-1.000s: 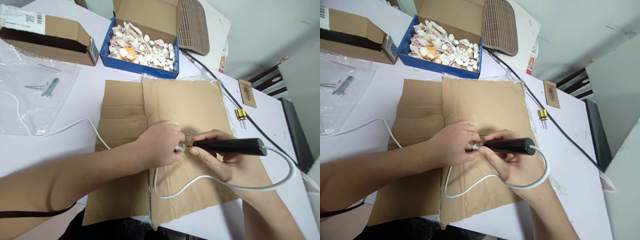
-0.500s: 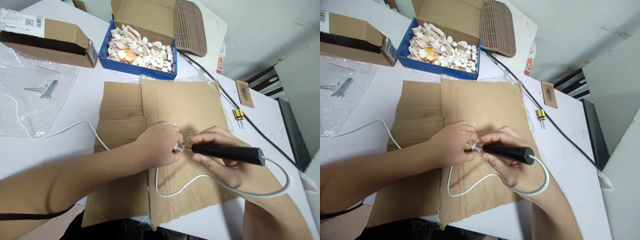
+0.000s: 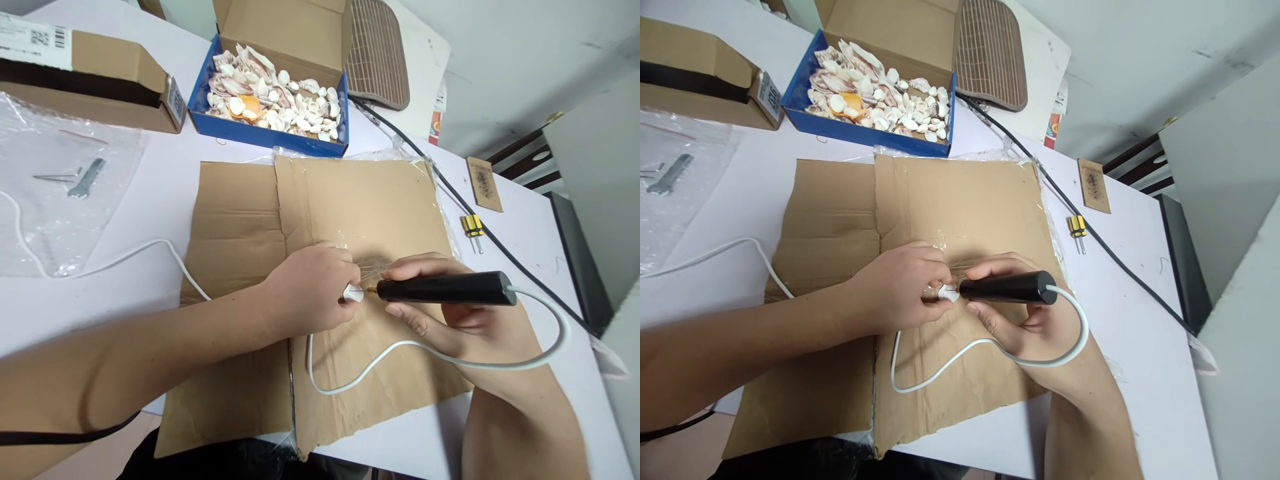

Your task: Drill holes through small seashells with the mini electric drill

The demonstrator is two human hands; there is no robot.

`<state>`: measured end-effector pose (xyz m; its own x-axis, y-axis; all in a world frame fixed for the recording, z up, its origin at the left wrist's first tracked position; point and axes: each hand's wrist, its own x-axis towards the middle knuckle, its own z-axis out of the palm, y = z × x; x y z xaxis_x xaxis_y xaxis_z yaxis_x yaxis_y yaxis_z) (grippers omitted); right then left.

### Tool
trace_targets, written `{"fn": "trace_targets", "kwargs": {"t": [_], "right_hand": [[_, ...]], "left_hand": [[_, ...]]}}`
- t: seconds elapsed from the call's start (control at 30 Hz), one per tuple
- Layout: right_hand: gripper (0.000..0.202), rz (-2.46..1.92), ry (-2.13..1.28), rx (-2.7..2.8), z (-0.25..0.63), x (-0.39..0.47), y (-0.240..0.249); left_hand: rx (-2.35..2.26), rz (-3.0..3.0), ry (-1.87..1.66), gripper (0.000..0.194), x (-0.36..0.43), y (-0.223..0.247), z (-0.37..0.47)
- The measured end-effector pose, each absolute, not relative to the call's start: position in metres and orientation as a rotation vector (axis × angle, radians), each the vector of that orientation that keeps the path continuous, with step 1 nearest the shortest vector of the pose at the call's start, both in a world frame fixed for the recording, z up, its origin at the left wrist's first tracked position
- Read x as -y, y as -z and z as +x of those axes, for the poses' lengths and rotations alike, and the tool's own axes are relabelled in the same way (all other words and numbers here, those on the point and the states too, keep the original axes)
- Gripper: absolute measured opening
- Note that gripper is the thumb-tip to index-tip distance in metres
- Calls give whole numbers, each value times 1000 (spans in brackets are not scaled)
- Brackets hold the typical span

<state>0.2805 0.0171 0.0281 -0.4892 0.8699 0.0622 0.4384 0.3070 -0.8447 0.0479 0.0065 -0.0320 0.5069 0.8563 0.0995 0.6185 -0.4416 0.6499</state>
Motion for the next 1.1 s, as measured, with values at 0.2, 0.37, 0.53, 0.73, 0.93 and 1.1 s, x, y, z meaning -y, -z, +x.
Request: {"fn": "trace_targets", "kwargs": {"t": [0.2,0.37,0.53,0.73,0.93,1.1], "right_hand": [[29,-1128,-1072,2052,281,-15,-25],[27,-1106,-1113,2024,277,-11,-24],[29,-1106,-1095,1999,272,-10,-22],[27,-1136,-1120,1997,271,-10,-20],[29,-1012,-999,2071,273,-11,-15],[43,-1003,-1002,2070,274,-10,-13]], "left_hand": [[-1207,2187,-547,10,-7,30,47],[-1229,2197,-519,19,-7,26,48],[-1228,2198,-506,33,-7,23,47],[-1243,2160,-565,36,-6,21,45],[-1240,2148,-604,36,-7,21,45],[-1240,2153,-622,32,-7,20,47]]}}
